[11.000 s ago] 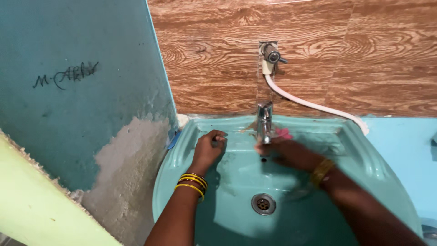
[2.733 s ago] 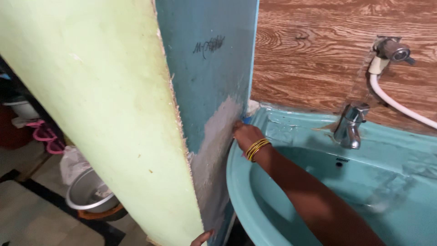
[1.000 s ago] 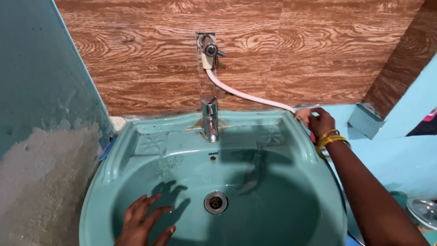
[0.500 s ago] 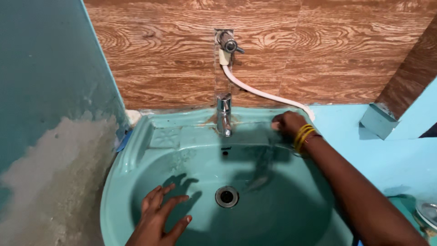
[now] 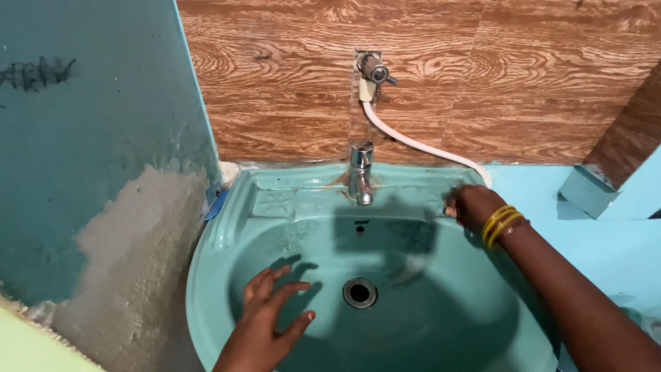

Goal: The person wipes the surfaces and fixtures of a sink using a cloth, reaching around the faucet and scrubbing the basin and rim.

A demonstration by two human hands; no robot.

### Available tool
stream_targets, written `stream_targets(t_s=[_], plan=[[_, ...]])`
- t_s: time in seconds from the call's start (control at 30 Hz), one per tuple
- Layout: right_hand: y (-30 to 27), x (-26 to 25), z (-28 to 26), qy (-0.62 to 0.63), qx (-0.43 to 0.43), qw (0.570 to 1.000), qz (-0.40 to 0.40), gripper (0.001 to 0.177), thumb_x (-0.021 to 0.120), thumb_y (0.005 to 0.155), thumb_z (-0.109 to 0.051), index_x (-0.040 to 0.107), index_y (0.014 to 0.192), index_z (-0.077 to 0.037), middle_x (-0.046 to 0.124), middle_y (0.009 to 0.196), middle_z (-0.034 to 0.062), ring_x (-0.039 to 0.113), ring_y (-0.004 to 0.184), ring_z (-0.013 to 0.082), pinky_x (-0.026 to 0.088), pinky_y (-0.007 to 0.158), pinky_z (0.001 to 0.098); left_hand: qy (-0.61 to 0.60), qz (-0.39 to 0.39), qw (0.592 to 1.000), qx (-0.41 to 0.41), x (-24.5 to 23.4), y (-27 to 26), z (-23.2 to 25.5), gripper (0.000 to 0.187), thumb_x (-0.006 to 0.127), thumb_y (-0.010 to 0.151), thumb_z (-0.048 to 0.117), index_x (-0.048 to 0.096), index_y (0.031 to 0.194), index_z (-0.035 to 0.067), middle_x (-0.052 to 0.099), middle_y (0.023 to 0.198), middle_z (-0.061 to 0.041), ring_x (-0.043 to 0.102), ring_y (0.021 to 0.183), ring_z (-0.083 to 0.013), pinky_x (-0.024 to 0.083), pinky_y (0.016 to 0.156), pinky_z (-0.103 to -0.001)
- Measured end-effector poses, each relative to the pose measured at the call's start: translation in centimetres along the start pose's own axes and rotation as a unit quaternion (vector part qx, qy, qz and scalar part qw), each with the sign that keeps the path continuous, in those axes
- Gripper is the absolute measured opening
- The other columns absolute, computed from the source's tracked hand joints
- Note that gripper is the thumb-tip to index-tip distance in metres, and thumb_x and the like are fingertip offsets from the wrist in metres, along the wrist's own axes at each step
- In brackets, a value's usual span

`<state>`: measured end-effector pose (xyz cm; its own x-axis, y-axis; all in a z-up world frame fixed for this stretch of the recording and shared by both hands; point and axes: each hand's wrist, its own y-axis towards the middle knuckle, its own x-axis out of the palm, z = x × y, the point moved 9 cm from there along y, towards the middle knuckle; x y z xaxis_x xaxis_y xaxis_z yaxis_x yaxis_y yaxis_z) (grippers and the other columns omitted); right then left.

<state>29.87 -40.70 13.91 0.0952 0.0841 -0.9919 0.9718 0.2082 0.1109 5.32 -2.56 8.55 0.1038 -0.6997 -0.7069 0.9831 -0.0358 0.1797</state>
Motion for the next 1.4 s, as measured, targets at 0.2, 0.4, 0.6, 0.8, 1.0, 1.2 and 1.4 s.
stream_targets(t_s=[0.2, 0.4, 0.6, 0.8, 1.0, 1.2, 1.4], plan=[[0.5, 1.9, -4.3, -0.022, -0.058, 0.987, 0.15, 0.019, 0.069, 0.091, -0.029, 0.076, 0.09, -0.011, 0.069, 0.096, 0.0188, 0.069, 0.09, 0.0373, 0.056, 0.082, 0.0473, -0.029, -0.038, 0.998, -0.042, -1.0, -0.9, 2.0, 0.049, 0.074, 0.085, 0.034, 0.066, 0.133, 0.027, 0.032, 0.164, 0.0, 0.014, 0.152, -0.0271, 0.051, 0.104, -0.041], [-1.6, 6.3, -15.9, 0.085, -0.321, 0.923, 0.194, 0.023, 0.061, 0.097, -0.019, 0.071, 0.111, -0.005, 0.064, 0.104, 0.0161, 0.063, 0.091, 0.0345, 0.055, 0.079, 0.0434, -0.05, -0.016, 0.998, -0.045, -2.4, -1.4, 3.9, 0.047, 0.077, 0.085, 0.032, 0.067, 0.13, 0.023, 0.036, 0.162, 0.001, 0.021, 0.151, -0.0248, 0.063, 0.071, -0.033], [-3.1, 12.6, -25.1, -0.02, -0.595, 0.775, 0.211, 0.016, 0.064, 0.088, -0.012, 0.067, 0.096, 0.002, 0.061, 0.118, 0.0155, 0.059, 0.1, 0.0338, 0.057, 0.08, 0.042, -0.059, 0.021, 0.998, -0.023, -2.9, -1.5, 4.1, 0.046, 0.076, 0.083, 0.026, 0.069, 0.128, 0.021, 0.042, 0.158, -0.002, 0.031, 0.146, -0.025, 0.062, 0.066, -0.034], [-2.1, 16.0, -27.1, 0.0, -0.526, 0.837, 0.152, 0.011, 0.07, 0.089, -0.015, 0.069, 0.087, -0.005, 0.067, 0.09, 0.0111, 0.066, 0.084, 0.0296, 0.057, 0.071, 0.0442, -0.029, 0.086, 0.995, 0.04, -2.7, -1.2, 2.7, 0.041, 0.082, 0.082, 0.023, 0.072, 0.121, 0.016, 0.05, 0.148, -0.01, 0.036, 0.143, -0.0311, 0.039, 0.111, -0.044], [0.7, 19.7, -11.1, -0.28, -0.265, 0.907, -0.171, 0.023, 0.084, 0.074, -0.03, 0.078, 0.09, -0.014, 0.074, 0.098, 0.013, 0.071, 0.1, 0.0322, 0.057, 0.086, 0.0424, -0.02, 0.079, 0.996, 0.033, -1.9, -1.4, 1.9, 0.043, 0.082, 0.081, 0.025, 0.071, 0.121, 0.015, 0.046, 0.15, -0.013, 0.034, 0.143, -0.0333, 0.034, 0.114, -0.045], [-2.6, 19.9, -9.6, -0.12, -0.195, 0.947, -0.226, 0.029, 0.076, 0.084, -0.04, 0.075, 0.079, -0.012, 0.075, 0.084, 0.0122, 0.073, 0.081, 0.0298, 0.058, 0.077, 0.0433, -0.028, 0.158, 0.985, 0.061, -3.4, -2.1, 2.6, 0.042, 0.079, 0.083, 0.023, 0.07, 0.122, 0.012, 0.054, 0.145, -0.012, 0.039, 0.139, -0.0336, 0.037, 0.112, -0.045], [-2.7, 17.9, -22.8, 0.128, -0.239, 0.96, -0.065, 0.048, 0.061, 0.098, -0.04, 0.071, 0.068, -0.003, 0.068, 0.074, 0.0218, 0.067, 0.068, 0.0362, 0.054, 0.073, 0.0453, -0.121, 0.282, 0.952, -0.003, -6.0, -2.7, 0.5, 0.03, 0.069, 0.091, 0.019, 0.07, 0.12, 0.012, 0.066, 0.134, -0.005, 0.053, 0.125, -0.0256, 0.049, 0.095, -0.039]])
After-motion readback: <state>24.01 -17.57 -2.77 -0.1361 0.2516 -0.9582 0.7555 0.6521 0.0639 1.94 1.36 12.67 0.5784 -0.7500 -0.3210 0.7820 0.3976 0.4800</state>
